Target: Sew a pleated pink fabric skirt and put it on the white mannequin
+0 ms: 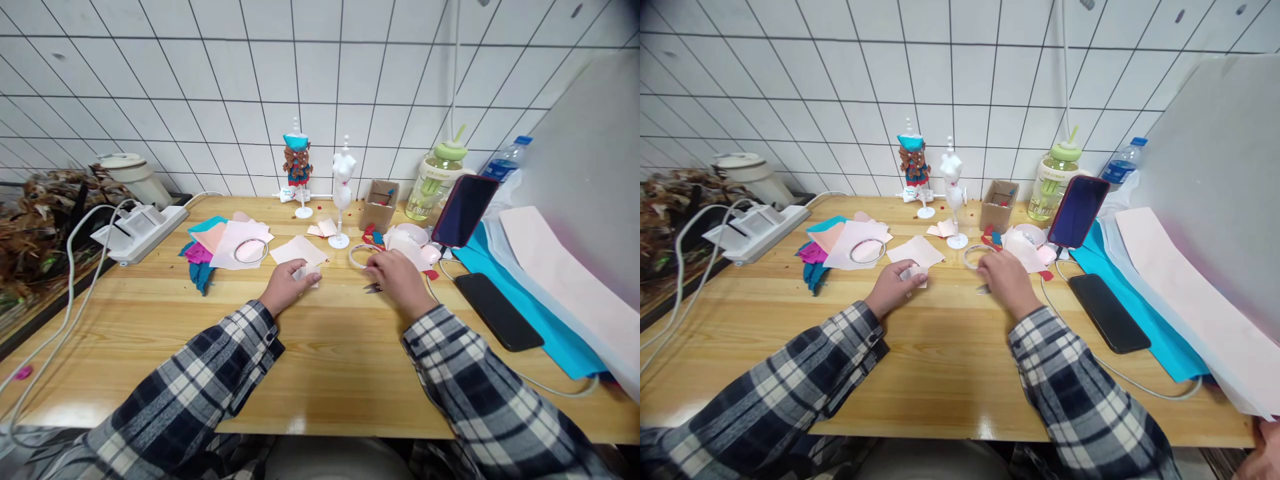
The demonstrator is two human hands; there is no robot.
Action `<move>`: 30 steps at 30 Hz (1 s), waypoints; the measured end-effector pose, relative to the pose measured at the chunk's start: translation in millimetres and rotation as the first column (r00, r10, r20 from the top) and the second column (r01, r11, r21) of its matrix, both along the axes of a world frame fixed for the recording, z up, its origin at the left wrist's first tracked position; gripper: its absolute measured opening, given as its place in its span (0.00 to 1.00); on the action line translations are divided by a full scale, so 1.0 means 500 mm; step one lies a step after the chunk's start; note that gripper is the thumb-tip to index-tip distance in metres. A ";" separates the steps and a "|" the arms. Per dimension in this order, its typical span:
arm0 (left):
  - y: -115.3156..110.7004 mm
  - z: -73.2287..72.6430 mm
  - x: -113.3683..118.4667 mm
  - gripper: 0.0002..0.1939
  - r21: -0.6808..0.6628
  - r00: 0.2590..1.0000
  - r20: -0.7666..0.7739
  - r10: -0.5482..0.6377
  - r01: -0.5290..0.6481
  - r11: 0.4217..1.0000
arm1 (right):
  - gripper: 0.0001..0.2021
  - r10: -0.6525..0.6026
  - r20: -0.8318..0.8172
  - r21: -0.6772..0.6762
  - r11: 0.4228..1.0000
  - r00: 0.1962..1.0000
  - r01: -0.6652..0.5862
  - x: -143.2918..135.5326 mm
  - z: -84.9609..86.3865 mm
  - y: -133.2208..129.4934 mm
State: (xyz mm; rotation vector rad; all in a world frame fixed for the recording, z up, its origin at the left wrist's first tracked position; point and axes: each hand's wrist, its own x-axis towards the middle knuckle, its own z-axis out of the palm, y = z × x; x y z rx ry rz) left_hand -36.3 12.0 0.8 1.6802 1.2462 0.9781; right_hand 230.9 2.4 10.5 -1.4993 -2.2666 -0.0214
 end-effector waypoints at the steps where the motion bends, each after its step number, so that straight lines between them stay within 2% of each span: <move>1: -0.002 0.001 0.001 0.19 -0.006 1.000 -0.003 -0.005 0.005 1.000 | 0.08 -0.037 -0.006 -0.009 0.999 0.999 0.037 0.026 -0.008 0.018; 3: -0.006 0.003 0.005 0.19 -0.009 0.999 -0.031 -0.031 0.031 0.999 | 0.08 -0.075 0.000 -0.053 0.996 0.997 0.075 0.065 -0.022 0.045; 5: -0.012 0.006 0.013 0.19 -0.020 0.995 -0.073 -0.068 0.066 0.998 | 0.07 -0.090 -0.021 -0.065 0.994 0.996 0.088 0.078 -0.027 0.055; 8: -0.025 0.012 0.030 0.19 -0.031 0.989 -0.126 -0.079 0.076 0.997 | 0.12 -0.088 -0.192 -0.022 0.996 0.978 0.085 0.040 -0.019 0.031; 10: -0.036 0.016 0.044 0.19 0.016 0.987 -0.151 -0.053 0.056 0.998 | 0.16 -0.087 -0.414 -0.138 0.990 0.906 0.032 -0.013 -0.010 -0.001; 11: -0.042 0.017 0.050 0.19 0.050 0.985 -0.166 -0.042 0.051 0.997 | 0.22 -0.109 -0.532 -0.258 0.965 0.840 -0.038 -0.041 -0.007 -0.018; 12: -0.048 0.017 0.055 0.17 0.086 0.982 -0.186 -0.038 0.055 0.995 | 0.30 -0.118 -0.637 -0.361 0.919 0.761 -0.160 -0.069 -0.006 -0.034; 14: -0.057 0.016 0.062 0.14 0.141 0.973 -0.225 -0.052 0.086 0.986 | 0.38 -0.165 -0.774 -0.464 0.805 0.611 -0.369 -0.112 -0.009 -0.058; 15: -0.061 0.014 0.063 0.12 0.159 0.968 -0.241 -0.067 0.107 0.981 | 0.38 -0.205 -0.802 -0.493 0.757 0.562 -0.429 -0.127 -0.011 -0.065; 17: -0.064 0.010 0.062 0.11 0.179 0.960 -0.264 -0.092 0.143 0.973 | 0.31 -0.287 -0.815 -0.544 0.677 0.503 -0.496 -0.140 -0.015 -0.071; 19: -0.065 0.006 0.058 0.13 0.181 0.953 -0.282 -0.110 0.165 0.970 | 0.22 -0.356 -0.806 -0.580 0.629 0.472 -0.517 -0.135 -0.014 -0.067; 21: -0.062 0.005 0.054 0.16 0.156 0.952 -0.278 -0.128 0.177 0.972 | 0.17 -0.409 -0.788 -0.608 0.633 0.460 -0.480 -0.119 -0.012 -0.059; 24: -0.053 0.007 0.049 0.20 0.069 0.965 -0.223 -0.135 0.154 0.986 | 0.13 -0.447 -0.777 -0.618 0.677 0.443 -0.400 -0.086 -0.011 -0.043; 27: -0.042 0.009 0.044 0.18 -0.030 0.977 -0.172 -0.123 0.120 0.992 | 0.10 -0.435 -0.778 -0.605 0.714 0.454 -0.353 -0.060 -0.016 -0.030; 30: -0.037 0.009 0.040 0.15 -0.091 0.980 -0.162 -0.119 0.106 0.990 | 0.12 -0.426 -0.778 -0.593 0.742 0.462 -0.313 -0.050 -0.020 -0.024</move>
